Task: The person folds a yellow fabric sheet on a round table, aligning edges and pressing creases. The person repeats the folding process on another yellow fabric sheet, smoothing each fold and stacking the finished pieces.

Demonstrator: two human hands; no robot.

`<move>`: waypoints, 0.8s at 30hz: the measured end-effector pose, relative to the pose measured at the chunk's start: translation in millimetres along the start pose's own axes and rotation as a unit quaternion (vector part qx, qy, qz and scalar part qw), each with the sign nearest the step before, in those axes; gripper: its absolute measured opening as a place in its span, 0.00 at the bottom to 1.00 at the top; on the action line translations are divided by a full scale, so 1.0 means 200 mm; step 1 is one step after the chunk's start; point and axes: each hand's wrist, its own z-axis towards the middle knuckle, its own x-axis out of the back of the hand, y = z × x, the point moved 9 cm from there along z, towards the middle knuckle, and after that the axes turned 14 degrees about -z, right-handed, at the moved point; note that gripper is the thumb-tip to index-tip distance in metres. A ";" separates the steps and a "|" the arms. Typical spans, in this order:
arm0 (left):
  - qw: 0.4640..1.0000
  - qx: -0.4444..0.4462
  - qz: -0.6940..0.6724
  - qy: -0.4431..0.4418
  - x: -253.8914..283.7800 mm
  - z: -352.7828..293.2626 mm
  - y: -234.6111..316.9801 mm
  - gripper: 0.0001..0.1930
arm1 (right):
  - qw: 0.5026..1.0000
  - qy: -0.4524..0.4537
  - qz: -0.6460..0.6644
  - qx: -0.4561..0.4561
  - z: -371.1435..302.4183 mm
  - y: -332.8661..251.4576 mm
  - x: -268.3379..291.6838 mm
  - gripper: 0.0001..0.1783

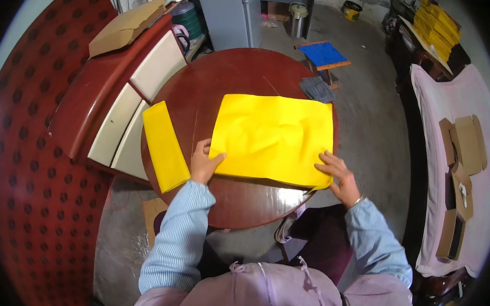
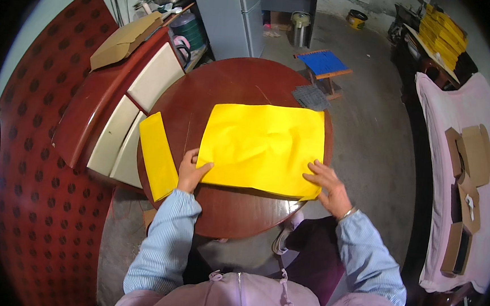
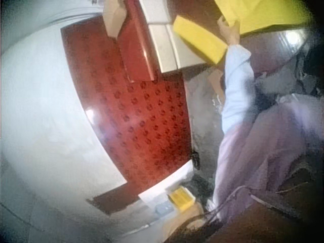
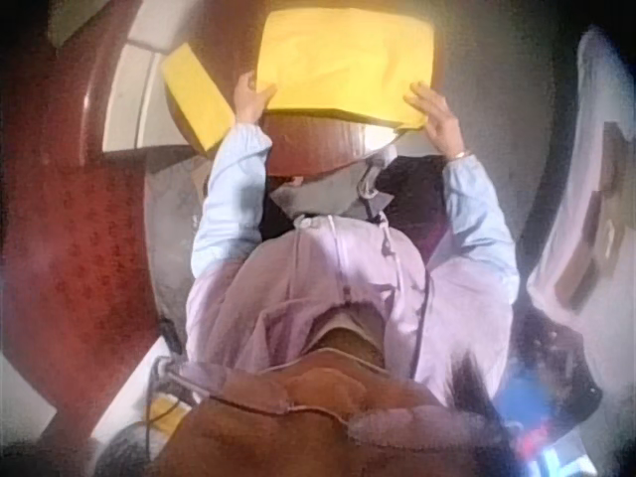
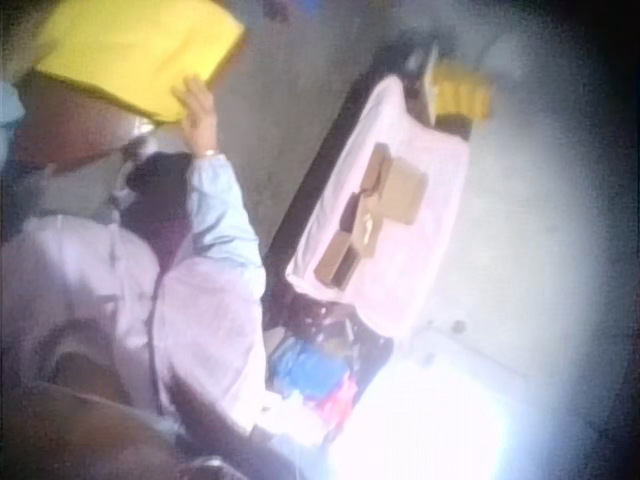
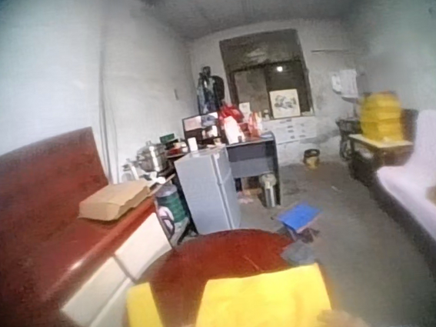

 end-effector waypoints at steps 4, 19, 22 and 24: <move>0.988 0.078 0.128 0.039 0.00 -0.36 0.10 0.44 | 0.998 -0.058 -0.032 0.019 0.06 0.13 0.06 0.31; 0.857 -0.133 0.250 -0.431 -0.88 -0.20 0.52 0.19 | 0.992 -0.035 -0.111 0.057 0.09 0.15 0.11 0.27; 0.871 -0.093 0.240 -0.420 -0.76 -0.16 0.49 0.20 | 0.995 -0.043 -0.082 0.029 0.13 0.20 0.11 0.25; 0.878 -0.086 0.225 -0.414 -0.68 -0.14 0.50 0.21 | 0.997 -0.029 -0.062 0.032 0.17 0.22 0.13 0.21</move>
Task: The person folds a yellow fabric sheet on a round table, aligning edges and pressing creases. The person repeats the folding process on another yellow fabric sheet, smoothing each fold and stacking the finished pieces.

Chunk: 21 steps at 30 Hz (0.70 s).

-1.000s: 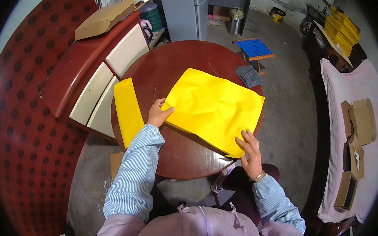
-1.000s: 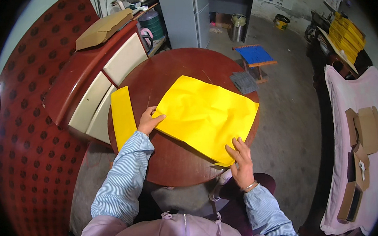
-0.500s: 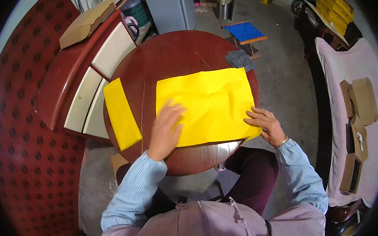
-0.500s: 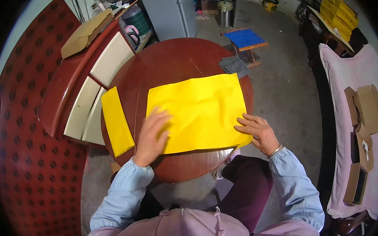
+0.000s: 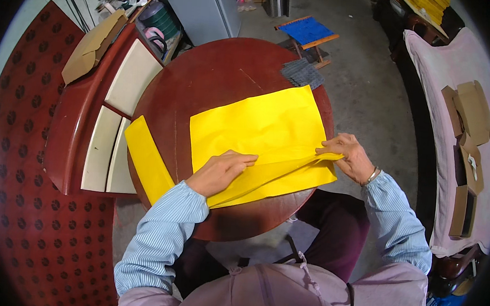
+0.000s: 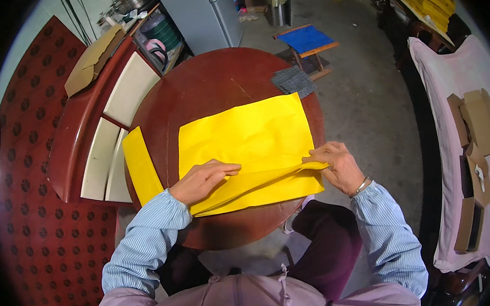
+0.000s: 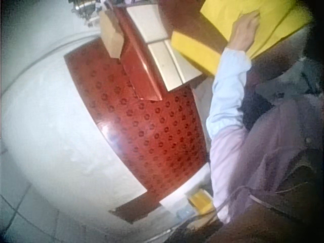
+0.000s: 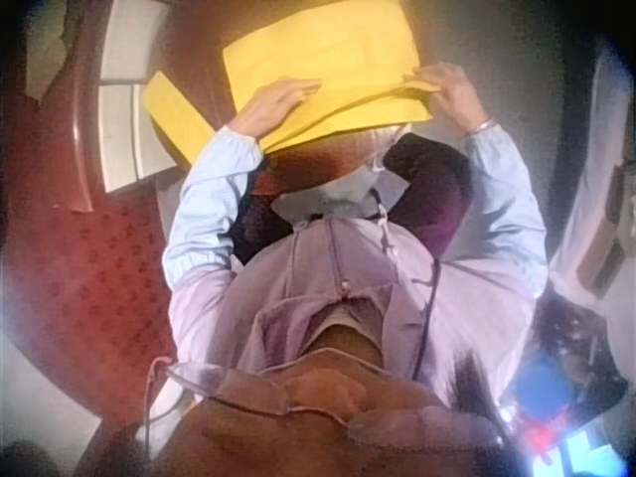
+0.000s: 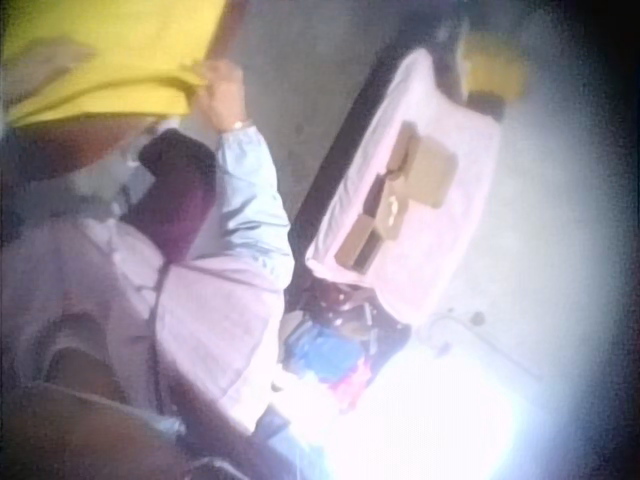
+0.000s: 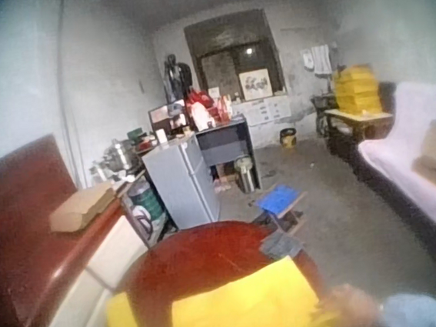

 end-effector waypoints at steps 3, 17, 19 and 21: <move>0.994 0.094 -0.045 0.028 0.15 -0.10 -0.13 0.25 | 0.994 -0.060 0.074 -0.057 0.07 0.09 -0.05 0.19; 0.897 0.105 -0.309 0.298 0.28 -0.39 -0.44 0.25 | 0.930 -0.089 0.183 -0.306 0.13 0.24 -0.15 0.22; 0.886 0.101 -0.307 0.332 0.28 -0.38 -0.47 0.25 | 0.934 -0.051 0.179 -0.305 0.11 0.21 -0.16 0.22; 0.886 0.120 -0.286 0.345 0.29 -0.38 -0.49 0.25 | 0.931 0.015 0.175 -0.320 0.08 0.19 -0.16 0.19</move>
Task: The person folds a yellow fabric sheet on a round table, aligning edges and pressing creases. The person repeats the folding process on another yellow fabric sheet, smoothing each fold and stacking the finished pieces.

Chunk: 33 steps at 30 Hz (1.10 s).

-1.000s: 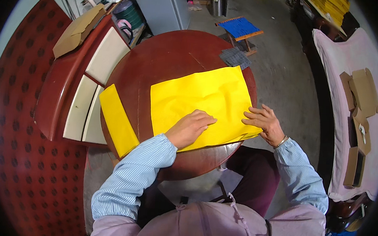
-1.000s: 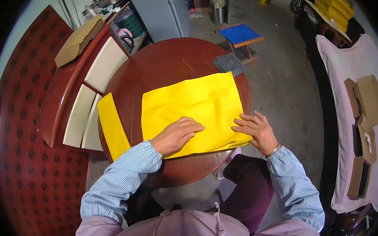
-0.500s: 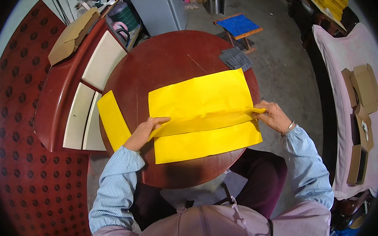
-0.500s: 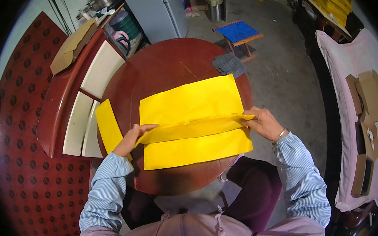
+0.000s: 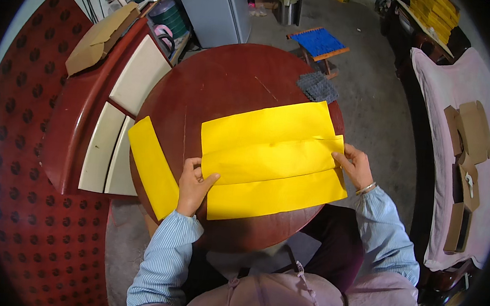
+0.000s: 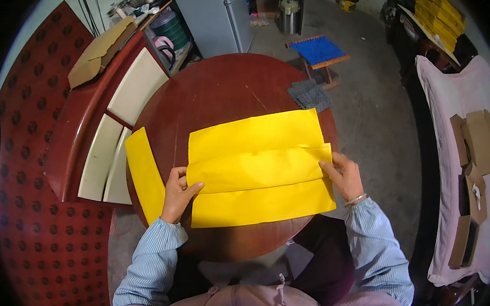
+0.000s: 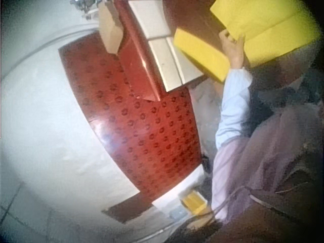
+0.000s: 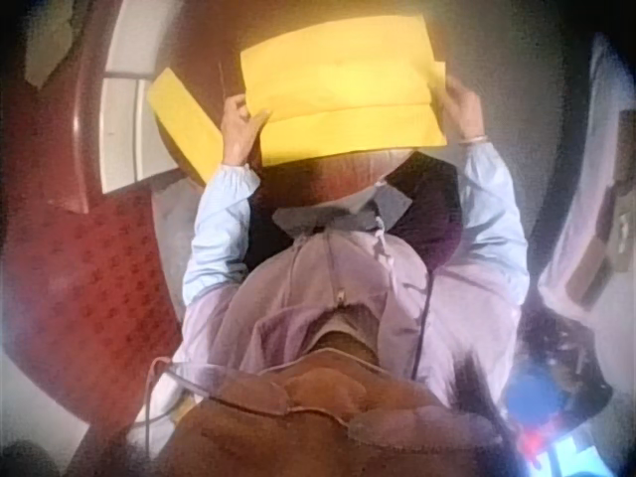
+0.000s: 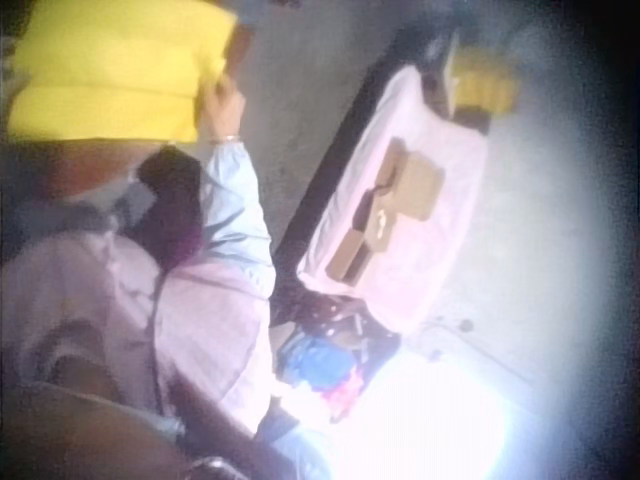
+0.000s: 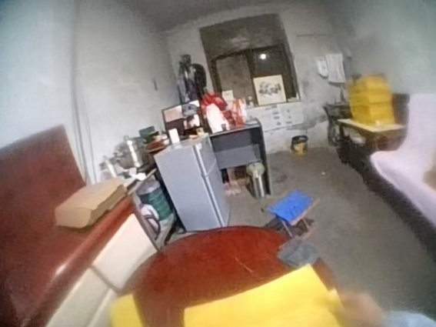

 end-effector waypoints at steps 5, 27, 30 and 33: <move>0.997 0.014 -0.076 0.017 0.01 0.00 -0.04 0.25 | 0.994 0.078 0.047 -0.058 -0.06 0.00 -0.02 0.13; 0.986 -0.127 0.078 0.076 0.02 -0.02 -0.01 0.36 | 0.982 0.184 -0.048 -0.023 -0.06 -0.04 -0.02 0.12; 0.983 -0.111 0.111 0.096 0.02 -0.03 -0.01 0.36 | 0.979 0.184 -0.086 -0.020 -0.06 -0.03 -0.03 0.12; 0.981 -0.087 0.134 0.111 0.04 -0.02 -0.02 0.36 | 0.969 0.210 -0.128 0.002 -0.07 -0.05 -0.03 0.12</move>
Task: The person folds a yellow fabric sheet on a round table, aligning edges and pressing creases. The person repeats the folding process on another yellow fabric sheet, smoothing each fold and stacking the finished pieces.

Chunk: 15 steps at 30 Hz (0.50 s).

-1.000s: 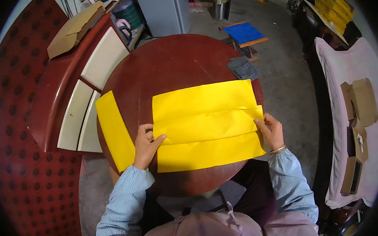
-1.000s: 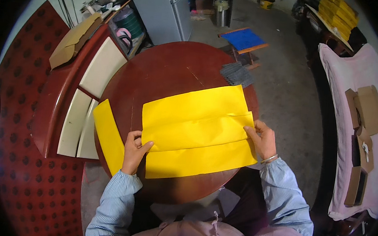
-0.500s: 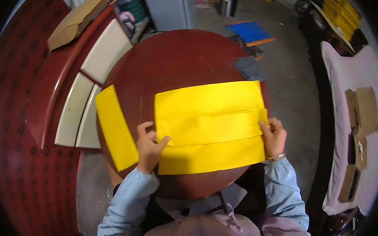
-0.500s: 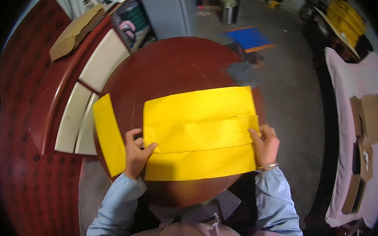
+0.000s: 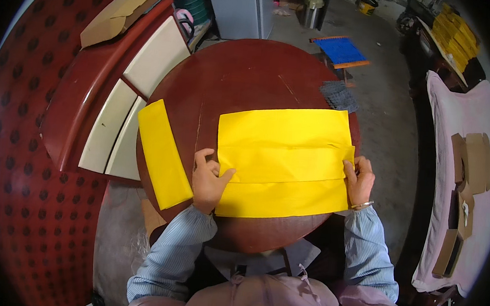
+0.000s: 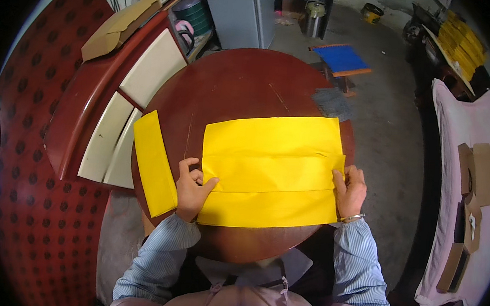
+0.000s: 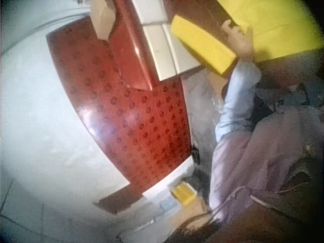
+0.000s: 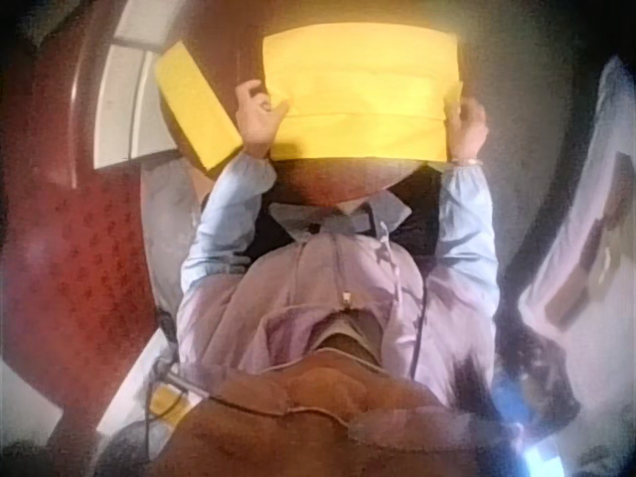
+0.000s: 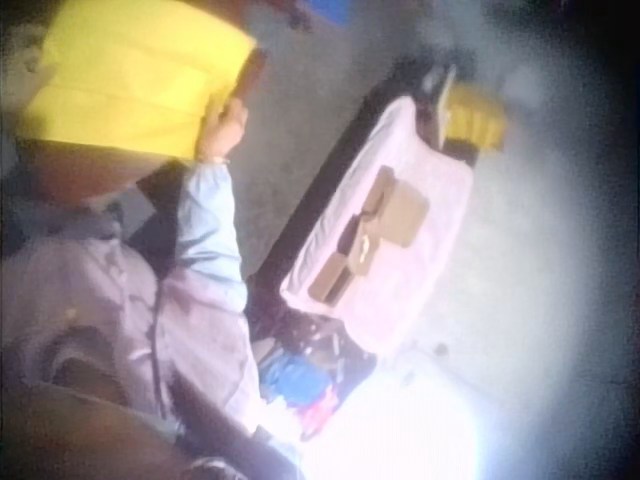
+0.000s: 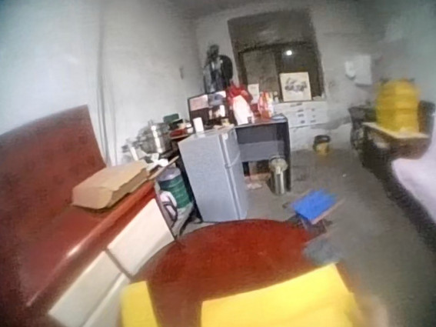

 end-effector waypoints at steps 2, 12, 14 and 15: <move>0.999 0.038 -0.020 0.004 0.01 0.01 -0.04 0.35 | 0.999 0.015 -0.013 0.026 -0.01 -0.02 0.00 0.11; 1.000 -0.025 0.000 0.011 0.00 -0.01 0.02 0.34 | 0.998 -0.033 -0.058 0.009 0.02 -0.06 -0.02 0.11; 1.000 -0.015 0.024 -0.003 -0.01 -0.01 0.04 0.34 | 0.996 -0.053 -0.069 -0.010 0.01 -0.04 -0.03 0.12; 0.999 0.004 0.045 -0.008 -0.01 -0.02 0.05 0.34 | 0.995 -0.059 -0.074 -0.010 0.01 -0.04 -0.04 0.12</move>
